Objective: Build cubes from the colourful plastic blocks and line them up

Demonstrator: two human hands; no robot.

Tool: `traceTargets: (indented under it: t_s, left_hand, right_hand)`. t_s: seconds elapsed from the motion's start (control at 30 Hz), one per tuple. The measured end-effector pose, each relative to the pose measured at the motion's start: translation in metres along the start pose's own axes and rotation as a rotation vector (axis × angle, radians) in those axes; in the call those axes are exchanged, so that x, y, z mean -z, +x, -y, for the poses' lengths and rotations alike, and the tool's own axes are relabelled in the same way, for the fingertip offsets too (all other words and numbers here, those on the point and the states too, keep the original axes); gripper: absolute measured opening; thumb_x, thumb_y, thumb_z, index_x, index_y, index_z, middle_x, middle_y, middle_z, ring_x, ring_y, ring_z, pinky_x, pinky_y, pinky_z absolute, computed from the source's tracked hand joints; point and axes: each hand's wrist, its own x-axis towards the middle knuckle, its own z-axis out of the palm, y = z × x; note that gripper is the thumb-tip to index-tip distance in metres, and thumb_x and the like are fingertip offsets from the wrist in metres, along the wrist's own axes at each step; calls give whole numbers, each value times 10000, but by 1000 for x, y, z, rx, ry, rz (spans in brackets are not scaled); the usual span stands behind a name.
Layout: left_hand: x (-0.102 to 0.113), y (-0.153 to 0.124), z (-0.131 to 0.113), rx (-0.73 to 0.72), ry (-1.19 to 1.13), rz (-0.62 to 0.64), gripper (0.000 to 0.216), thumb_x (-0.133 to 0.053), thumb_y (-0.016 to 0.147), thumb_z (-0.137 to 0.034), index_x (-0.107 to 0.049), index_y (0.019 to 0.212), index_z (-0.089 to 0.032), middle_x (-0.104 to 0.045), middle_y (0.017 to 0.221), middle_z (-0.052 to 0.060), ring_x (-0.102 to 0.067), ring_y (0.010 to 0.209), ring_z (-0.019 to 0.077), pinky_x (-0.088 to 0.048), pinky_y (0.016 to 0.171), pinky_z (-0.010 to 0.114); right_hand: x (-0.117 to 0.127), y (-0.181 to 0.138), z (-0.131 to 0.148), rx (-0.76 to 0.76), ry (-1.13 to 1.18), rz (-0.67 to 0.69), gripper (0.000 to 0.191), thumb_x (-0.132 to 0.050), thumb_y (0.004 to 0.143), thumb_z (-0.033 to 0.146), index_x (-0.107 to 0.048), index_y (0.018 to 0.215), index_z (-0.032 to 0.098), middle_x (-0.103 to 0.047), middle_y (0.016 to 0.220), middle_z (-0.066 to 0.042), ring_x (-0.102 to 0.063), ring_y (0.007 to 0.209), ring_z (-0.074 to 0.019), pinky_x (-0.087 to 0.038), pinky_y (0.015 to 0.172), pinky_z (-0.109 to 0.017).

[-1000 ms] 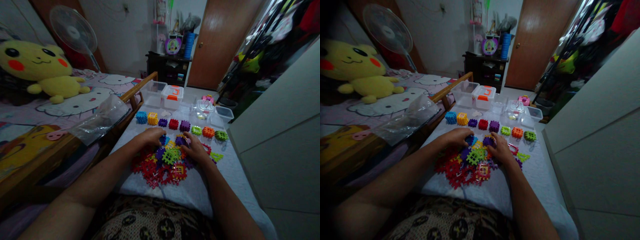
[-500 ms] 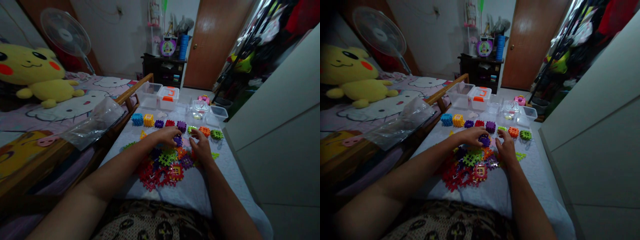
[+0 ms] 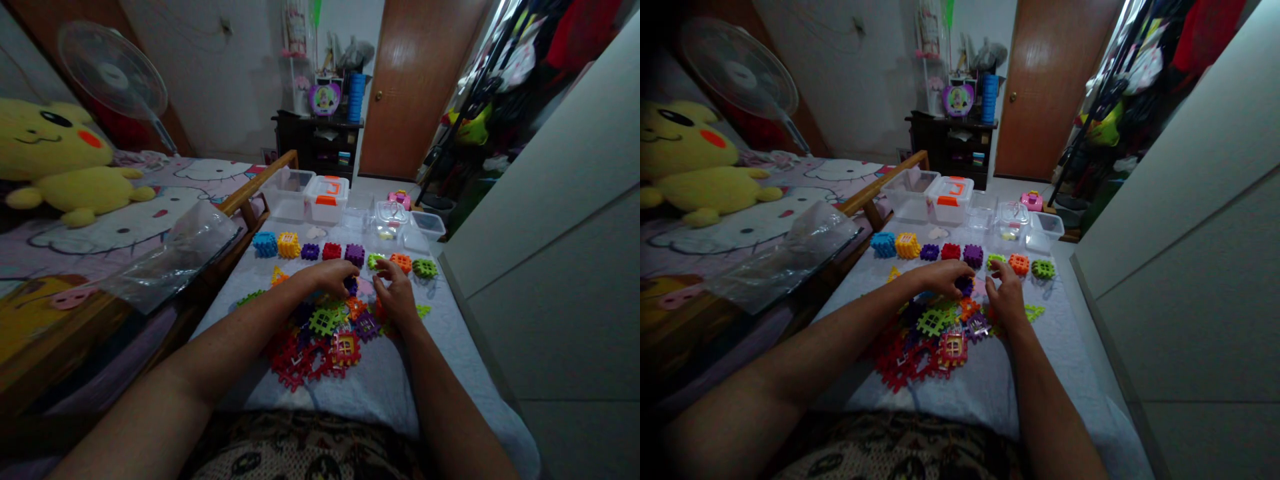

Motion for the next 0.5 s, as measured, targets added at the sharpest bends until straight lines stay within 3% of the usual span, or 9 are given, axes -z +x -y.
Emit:
traceTargets:
  t_s: [0.5]
  left_hand:
    - [-10,1,-6,-3,94,-34,674,-754,683,-281,-544,1315,-177,-650,1249,111,-612,1123,273,-478,918,319]
  right_hand:
    - [1,0,2,-21,7,-15,336,-573,801,244,-603,1131,187,-683,1058,-109,-661,824,-209,-547,812,-419]
